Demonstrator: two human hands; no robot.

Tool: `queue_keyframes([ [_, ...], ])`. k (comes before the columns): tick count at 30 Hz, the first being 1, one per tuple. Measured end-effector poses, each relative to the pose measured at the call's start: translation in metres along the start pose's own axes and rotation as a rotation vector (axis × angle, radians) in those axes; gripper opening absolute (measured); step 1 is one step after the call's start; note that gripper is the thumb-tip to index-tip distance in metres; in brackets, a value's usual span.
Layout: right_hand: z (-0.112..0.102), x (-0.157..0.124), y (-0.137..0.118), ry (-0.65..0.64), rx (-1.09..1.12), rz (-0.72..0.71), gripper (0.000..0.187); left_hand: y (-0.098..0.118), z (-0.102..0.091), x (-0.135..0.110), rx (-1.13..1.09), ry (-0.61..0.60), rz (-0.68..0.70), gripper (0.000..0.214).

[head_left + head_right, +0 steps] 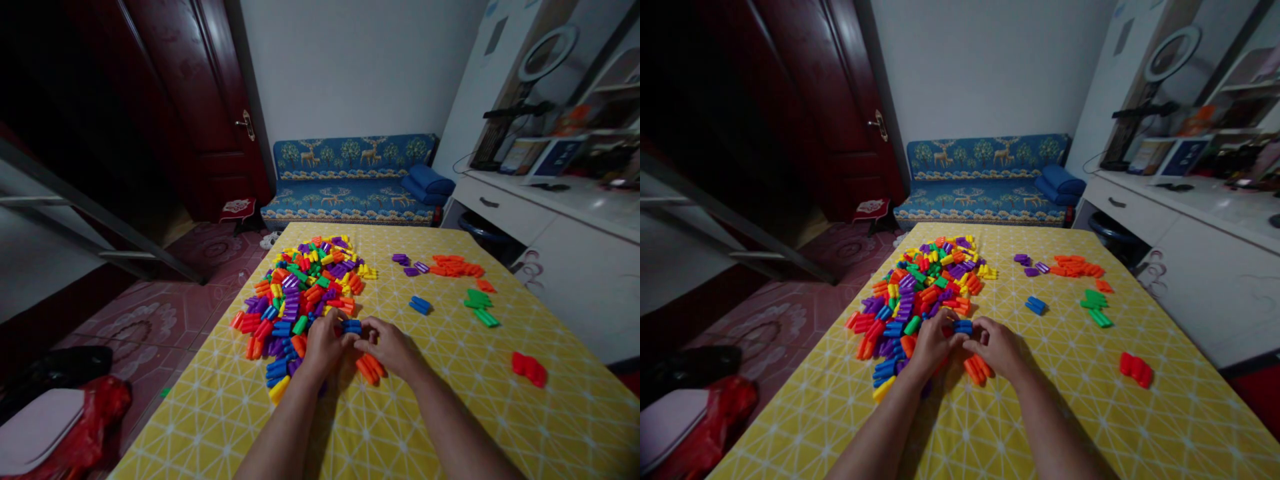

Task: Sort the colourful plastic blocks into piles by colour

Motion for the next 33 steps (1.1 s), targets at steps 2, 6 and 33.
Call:
queue_keyframes([
  [2, 0.001, 0.001, 0.001, 0.008, 0.065, -0.008, 0.017, -0.002, 0.001, 0.000, -0.028, 0.011, 0.010, 0.022],
  [6, 0.004, 0.004, 0.003, 0.054, 0.121, 0.010, 0.022, -0.003, 0.002, 0.000, -0.083, 0.015, 0.033, 0.015],
  [33, 0.010, 0.007, 0.015, 0.081, 0.023, -0.120, 0.043, 0.005, 0.001, 0.000, -0.027, -0.071, 0.082, 0.036],
])
Point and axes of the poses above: each hand's wrist, its own x-axis towards the middle knuckle, its own z-axis out of the palm, y = z × x, the point moved 2 cm from there along x, towards the middle knuckle, and after that the axes turned 8 degrees about z, right-handed, at the moved point
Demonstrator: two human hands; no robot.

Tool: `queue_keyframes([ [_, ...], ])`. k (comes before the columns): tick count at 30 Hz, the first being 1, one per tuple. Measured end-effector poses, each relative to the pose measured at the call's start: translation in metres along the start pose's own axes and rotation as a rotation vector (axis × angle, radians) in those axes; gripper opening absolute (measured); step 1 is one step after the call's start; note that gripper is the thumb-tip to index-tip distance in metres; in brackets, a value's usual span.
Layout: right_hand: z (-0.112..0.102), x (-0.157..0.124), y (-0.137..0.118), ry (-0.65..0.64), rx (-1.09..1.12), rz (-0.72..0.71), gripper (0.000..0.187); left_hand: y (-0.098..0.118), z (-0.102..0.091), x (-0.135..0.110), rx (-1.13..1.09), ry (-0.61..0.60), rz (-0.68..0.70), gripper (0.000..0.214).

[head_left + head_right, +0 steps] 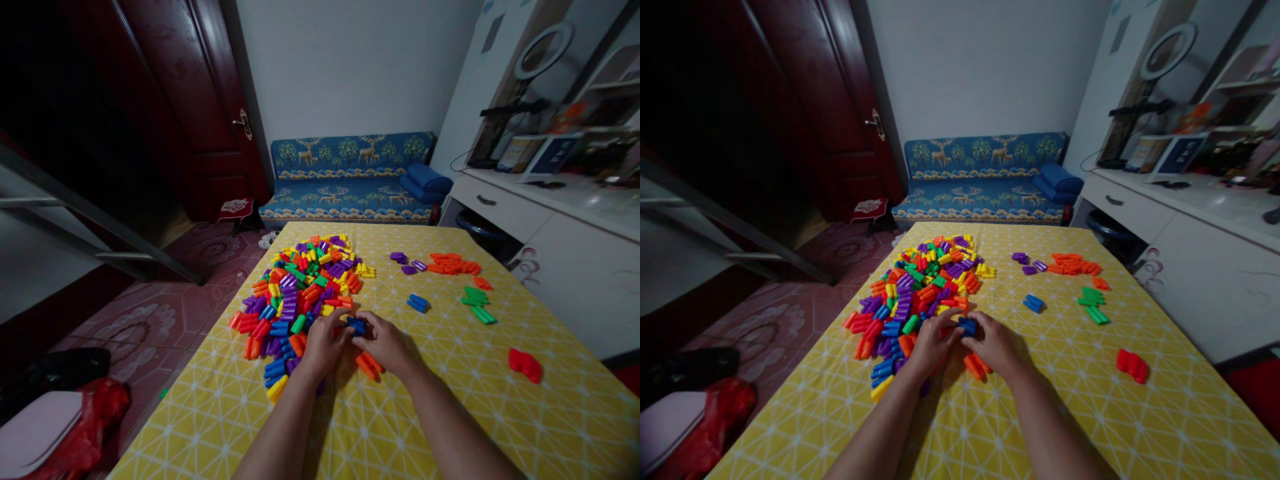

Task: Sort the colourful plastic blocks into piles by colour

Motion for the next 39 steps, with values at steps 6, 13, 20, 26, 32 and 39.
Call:
queue_keyframes([
  [6, -0.003, -0.001, -0.010, 0.041, -0.144, -0.069, 0.043, 0.000, 0.001, 0.001, 0.012, -0.006, 0.020, 0.034],
  [13, -0.031, 0.011, 0.019, 0.523, -0.340, -0.095, 0.026, -0.005, 0.002, 0.000, 0.011, 0.086, 0.030, 0.035],
  [20, -0.056, 0.018, 0.067, 0.624, -0.437, 0.143, 0.057, -0.004, -0.001, 0.001, 0.043, 0.144, 0.058, 0.027],
  [26, -0.008, 0.002, 0.000, 0.035, -0.150, -0.077, 0.043, -0.004, -0.002, 0.001, 0.048, 0.267, 0.111, 0.023],
  [32, 0.013, 0.001, -0.020, 0.073, 0.270, 0.013, 0.037, 0.009, -0.013, 0.002, 0.113, 0.299, 0.106, 0.020],
  [39, 0.013, 0.011, -0.003, 0.206, 0.399, 0.069, 0.037, 0.020, -0.019, 0.065, 0.351, 0.052, 0.118, 0.035],
])
Point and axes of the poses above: each hand's wrist, its own x-axis towards the middle knuckle, its own z-axis out of the palm, y = z × x, the point moved 2 cm from there along x, towards the middle knuckle, and after that the axes turned 8 degrees about z, right-handed, at the moved point
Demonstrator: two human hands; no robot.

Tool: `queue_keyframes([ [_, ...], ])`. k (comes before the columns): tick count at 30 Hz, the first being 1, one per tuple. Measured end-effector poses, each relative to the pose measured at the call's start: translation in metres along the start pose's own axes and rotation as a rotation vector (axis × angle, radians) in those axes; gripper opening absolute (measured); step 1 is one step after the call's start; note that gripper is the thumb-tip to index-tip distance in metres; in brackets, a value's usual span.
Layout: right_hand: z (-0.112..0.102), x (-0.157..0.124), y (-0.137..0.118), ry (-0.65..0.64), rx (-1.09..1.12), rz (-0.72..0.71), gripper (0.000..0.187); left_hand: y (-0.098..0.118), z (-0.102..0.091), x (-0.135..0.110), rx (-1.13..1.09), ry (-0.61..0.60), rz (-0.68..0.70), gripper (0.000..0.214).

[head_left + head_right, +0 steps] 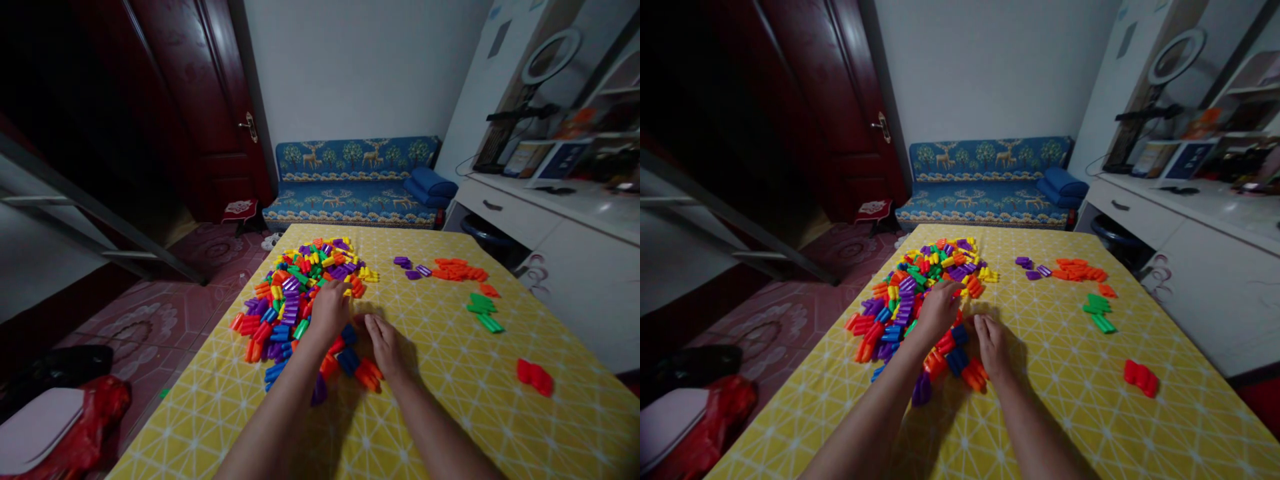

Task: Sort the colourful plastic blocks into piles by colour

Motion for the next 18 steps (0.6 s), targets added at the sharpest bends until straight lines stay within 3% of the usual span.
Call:
queue_keyframes([
  [5, 0.000, -0.001, 0.003, 0.025, 0.050, 0.042, 0.043, -0.017, 0.032, 0.041, 0.255, -0.307, 0.090, 0.058],
  [8, -0.002, 0.000, 0.007, 0.053, 0.057, 0.032, 0.045, -0.027, 0.040, 0.047, 0.373, -0.360, 0.075, 0.063],
  [13, -0.003, 0.004, 0.015, 0.068, 0.143, 0.044, 0.048, -0.025, 0.032, 0.037, 0.446, -0.353, 0.090, 0.030],
  [18, -0.002, 0.003, 0.015, 0.076, 0.184, 0.045, 0.045, -0.020, 0.010, 0.011, 0.429, -0.431, 0.014, 0.026],
])
Point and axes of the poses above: each hand's wrist, its own x-axis towards the middle knuckle, its own z-axis out of the palm, y = z × x, the point moved 2 cm from there along x, towards the middle knuckle, and after that the axes turned 8 degrees about z, right-handed, at the moved point
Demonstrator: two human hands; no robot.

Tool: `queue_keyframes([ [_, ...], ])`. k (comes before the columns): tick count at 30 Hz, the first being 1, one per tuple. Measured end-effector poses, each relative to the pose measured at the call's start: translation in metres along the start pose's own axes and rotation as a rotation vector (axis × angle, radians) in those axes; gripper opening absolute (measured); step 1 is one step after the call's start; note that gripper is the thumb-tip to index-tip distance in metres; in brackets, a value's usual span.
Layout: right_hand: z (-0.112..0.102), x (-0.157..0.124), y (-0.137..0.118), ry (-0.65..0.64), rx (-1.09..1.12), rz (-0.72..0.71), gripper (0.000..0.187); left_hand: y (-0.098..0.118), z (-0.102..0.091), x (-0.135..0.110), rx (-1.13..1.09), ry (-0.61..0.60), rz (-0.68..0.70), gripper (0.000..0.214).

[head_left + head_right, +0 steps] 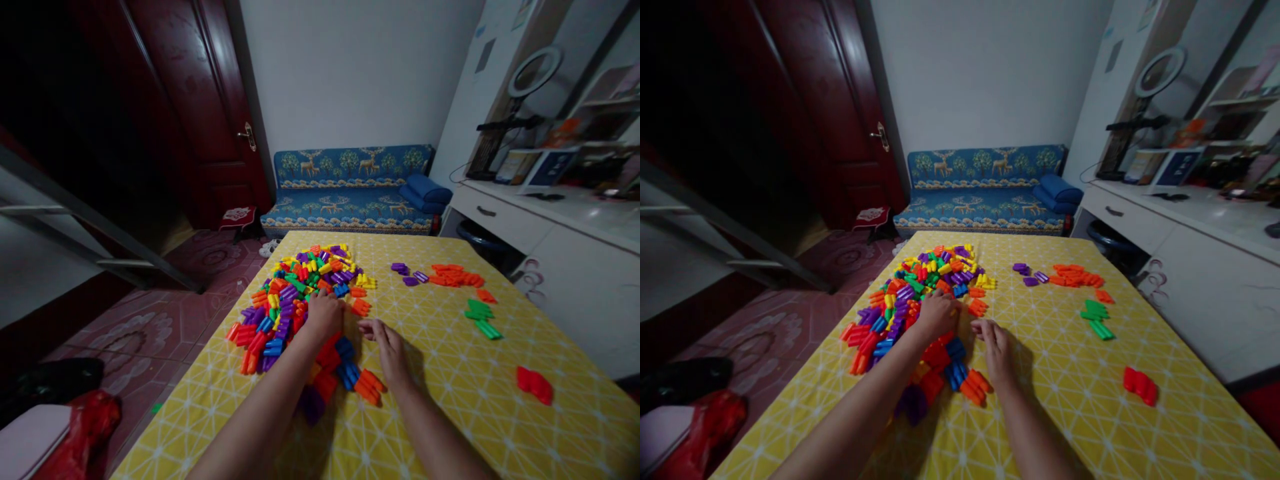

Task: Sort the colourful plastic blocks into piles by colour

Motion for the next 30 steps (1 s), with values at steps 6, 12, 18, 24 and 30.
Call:
queue_keyframes([
  [6, -0.006, 0.017, 0.002, 0.165, -0.114, -0.144, 0.036, -0.007, 0.001, -0.055, -0.124, 0.172, -0.116, 0.030],
  [12, -0.018, 0.097, -0.004, 0.259, -0.588, -0.220, 0.045, -0.006, 0.008, -0.071, -0.185, 0.288, -0.198, 0.031],
  [18, 0.004, 0.132, -0.009, 0.014, -0.761, -0.074, 0.060, -0.007, 0.006, -0.069, -0.195, 0.293, -0.184, 0.034],
  [24, 0.035, 0.062, -0.016, -0.293, -0.585, -0.193, 0.043, -0.007, 0.009, -0.071, -0.195, 0.323, -0.176, 0.057],
  [30, 0.026, -0.001, -0.015, -0.245, -0.392, -0.133, 0.038, -0.006, 0.010, -0.071, -0.196, 0.288, -0.117, 0.036],
])
Point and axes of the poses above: each hand's wrist, its own x-axis towards the middle knuckle, its own z-axis out of the palm, y = z × x, the point moved 2 cm from there along x, towards the middle knuckle, and after that the axes turned 8 degrees about z, right-handed, at the moved point
